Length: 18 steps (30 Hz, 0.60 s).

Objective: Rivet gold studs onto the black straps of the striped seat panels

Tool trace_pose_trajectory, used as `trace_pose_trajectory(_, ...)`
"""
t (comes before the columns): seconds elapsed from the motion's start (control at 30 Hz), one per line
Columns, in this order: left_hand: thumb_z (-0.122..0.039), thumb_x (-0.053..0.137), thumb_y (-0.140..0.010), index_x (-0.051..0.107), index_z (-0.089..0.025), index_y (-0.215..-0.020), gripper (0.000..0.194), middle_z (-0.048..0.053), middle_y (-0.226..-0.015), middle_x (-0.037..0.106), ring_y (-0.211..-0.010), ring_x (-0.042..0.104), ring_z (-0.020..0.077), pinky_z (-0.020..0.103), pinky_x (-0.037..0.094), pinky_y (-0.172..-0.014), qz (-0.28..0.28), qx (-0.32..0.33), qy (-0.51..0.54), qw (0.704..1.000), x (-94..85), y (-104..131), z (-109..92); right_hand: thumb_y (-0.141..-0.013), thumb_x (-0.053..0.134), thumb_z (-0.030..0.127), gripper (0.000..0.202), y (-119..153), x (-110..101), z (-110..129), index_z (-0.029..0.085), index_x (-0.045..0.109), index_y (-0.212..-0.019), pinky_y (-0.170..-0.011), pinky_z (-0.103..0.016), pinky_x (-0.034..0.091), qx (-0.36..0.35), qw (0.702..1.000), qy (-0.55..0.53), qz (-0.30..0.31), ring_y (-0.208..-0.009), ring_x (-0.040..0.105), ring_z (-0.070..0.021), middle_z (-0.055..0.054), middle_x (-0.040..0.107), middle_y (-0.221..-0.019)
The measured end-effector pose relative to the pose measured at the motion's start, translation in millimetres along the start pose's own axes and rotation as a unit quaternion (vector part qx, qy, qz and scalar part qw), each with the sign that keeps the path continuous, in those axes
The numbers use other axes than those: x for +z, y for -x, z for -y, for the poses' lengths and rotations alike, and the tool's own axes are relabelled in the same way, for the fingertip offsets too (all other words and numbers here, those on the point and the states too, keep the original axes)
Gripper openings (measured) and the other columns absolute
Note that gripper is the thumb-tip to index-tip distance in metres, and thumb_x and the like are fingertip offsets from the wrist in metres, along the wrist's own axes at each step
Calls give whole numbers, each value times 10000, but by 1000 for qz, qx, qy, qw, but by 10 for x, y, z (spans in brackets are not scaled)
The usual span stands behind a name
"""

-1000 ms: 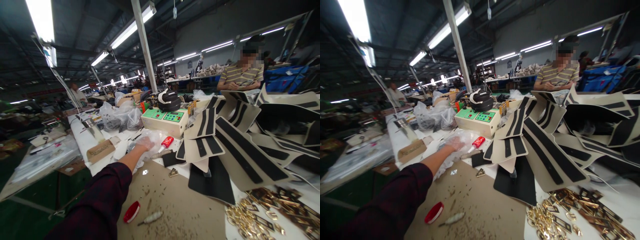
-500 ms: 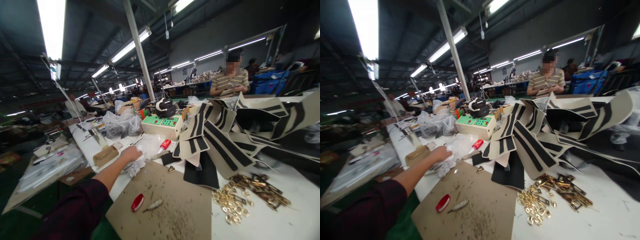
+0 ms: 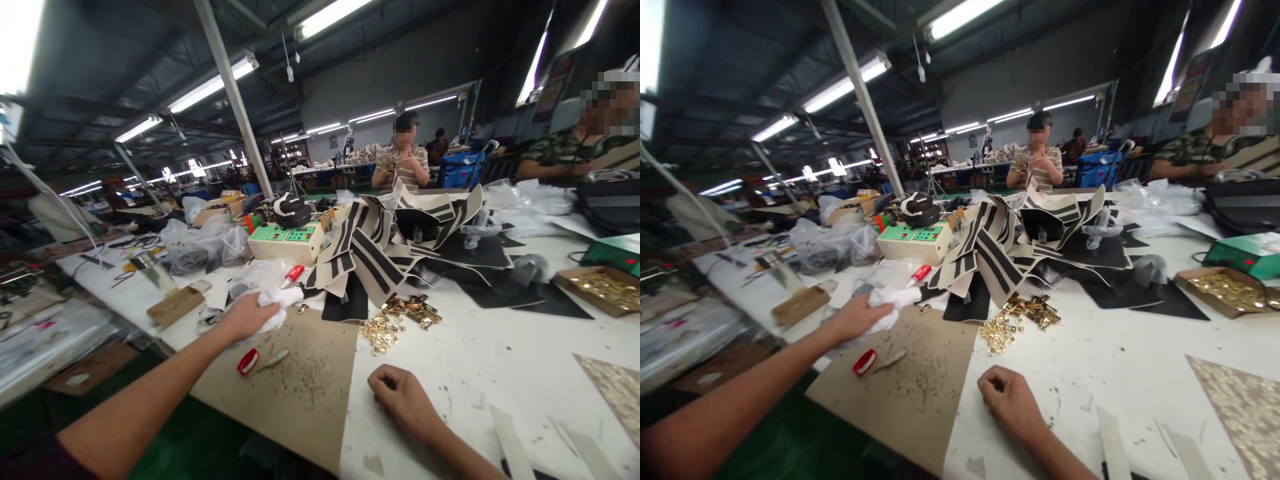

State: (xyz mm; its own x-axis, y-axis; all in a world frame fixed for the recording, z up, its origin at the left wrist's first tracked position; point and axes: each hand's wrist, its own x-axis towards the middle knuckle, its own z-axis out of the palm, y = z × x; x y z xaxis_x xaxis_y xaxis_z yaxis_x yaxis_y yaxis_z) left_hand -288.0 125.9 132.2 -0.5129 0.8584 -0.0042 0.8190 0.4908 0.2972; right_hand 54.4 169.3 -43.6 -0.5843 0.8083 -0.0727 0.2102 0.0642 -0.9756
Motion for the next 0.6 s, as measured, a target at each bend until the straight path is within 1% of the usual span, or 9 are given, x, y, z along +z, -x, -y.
trace_pose_trajectory(0.1,-437,614,-877,787,-190,-930,306,44,-954,810,-934,731,277,304,527,-806,33,39,75,996,433,245,-444,-883,576,415,269,39,-35,14,187,623,-747,-553,-264,370,7,999,-39,1,-567,510,-135,10,604,-650)
trace_pose_trajectory(0.2,-393,625,-877,793,-180,-969,287,53,-975,811,-928,736,266,293,534,-773,61,53,142,987,842,452,-794,-845,639,465,298,58,-75,13,181,624,-758,-481,-252,342,39,993,-114,-4,-488,497,-115,9,627,-639)
trace_pose_trajectory(0.27,-379,615,-888,791,-168,-980,290,53,-969,809,-907,735,255,286,535,-753,76,63,176,979,1040,587,-968,-823,662,513,344,69,-115,7,179,623,-753,-453,-248,342,60,986,-158,-15,-457,490,-109,8,631,-629)
trace_pose_trajectory(0.3,-370,606,-894,789,-162,-977,289,52,-962,807,-896,733,249,282,533,-743,83,70,190,976,1110,654,-1038,-817,663,535,364,77,-138,3,179,626,-754,-450,-248,354,68,982,-173,-23,-454,493,-109,8,631,-629)
trace_pose_trajectory(0.37,-353,594,-899,782,-147,-960,285,51,-938,801,-868,727,239,274,524,-719,96,85,208,970,1197,778,-1143,-808,654,561,386,104,-190,-6,177,640,-774,-457,-250,388,81,978,-190,-39,-468,508,-114,7,633,-642)
trace_pose_trajectory(0.43,-350,591,-900,778,-136,-941,288,51,-920,796,-843,718,231,269,512,-700,103,98,216,966,1221,880,-1207,-796,655,568,393,147,-237,-19,175,660,-810,-461,-250,404,91,973,-204,-50,-480,514,-117,7,635,-660)
trace_pose_trajectory(0.53,-359,603,-893,786,-144,-933,286,45,-908,800,-828,715,222,263,501,-698,104,112,210,966,1172,964,-1230,-797,664,592,417,225,-286,-61,177,677,-831,-472,-252,410,94,973,-202,-53,-499,522,-122,4,636,-673)
trace_pose_trajectory(0.6,-352,613,-882,795,-164,-940,268,38,-926,808,-853,724,221,259,501,-717,97,117,193,969,1100,955,-1192,-809,664,623,441,271,-300,-109,182,676,-810,-482,-255,410,95,978,-180,-48,-511,529,-128,-3,643,-681)
